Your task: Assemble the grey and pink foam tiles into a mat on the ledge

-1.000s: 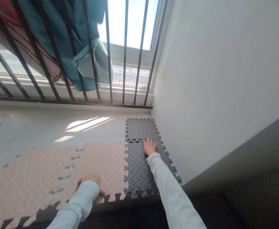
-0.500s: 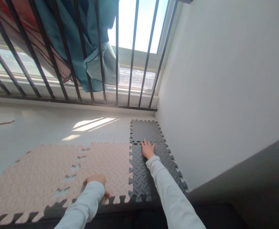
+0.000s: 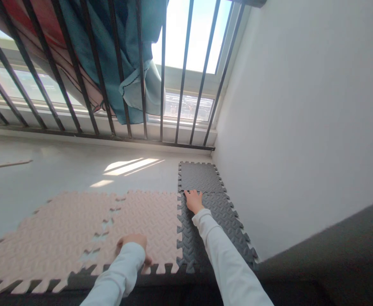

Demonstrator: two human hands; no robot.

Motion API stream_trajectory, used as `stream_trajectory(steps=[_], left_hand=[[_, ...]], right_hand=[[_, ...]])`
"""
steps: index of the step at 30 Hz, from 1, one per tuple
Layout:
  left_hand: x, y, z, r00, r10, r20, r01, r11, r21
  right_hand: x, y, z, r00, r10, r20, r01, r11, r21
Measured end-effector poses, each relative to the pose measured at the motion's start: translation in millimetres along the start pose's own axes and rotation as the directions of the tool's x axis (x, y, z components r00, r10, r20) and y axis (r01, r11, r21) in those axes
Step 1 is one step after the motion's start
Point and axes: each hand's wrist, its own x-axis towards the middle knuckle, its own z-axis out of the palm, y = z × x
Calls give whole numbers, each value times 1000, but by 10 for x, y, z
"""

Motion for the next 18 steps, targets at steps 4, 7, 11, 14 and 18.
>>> stream_trajectory(steps=[4,7,11,14,18], left_hand=[[3,13,-21,1000,1,12,-1,1000,14],[10,20,-32,1000,4,23,-4,1000,17],[30,13,-7,1000,-2,10,1,1000,19],[39,-5,27,999,15,-28,-15,1000,27],[44,-20,45,1000,11,-15,-10,999,40]], right_hand=[[28,-116,26,1000,-6,-23,6,1000,-8],[38,-178,36,999,-1,-48,0,1000,-17],[0,-223,59,997,-4,-78,2,1000,-28],[-44,-206,88,995,-22,-94,19,999,-33],[-82,-159,157,994,-28,-109,25,999,-32]])
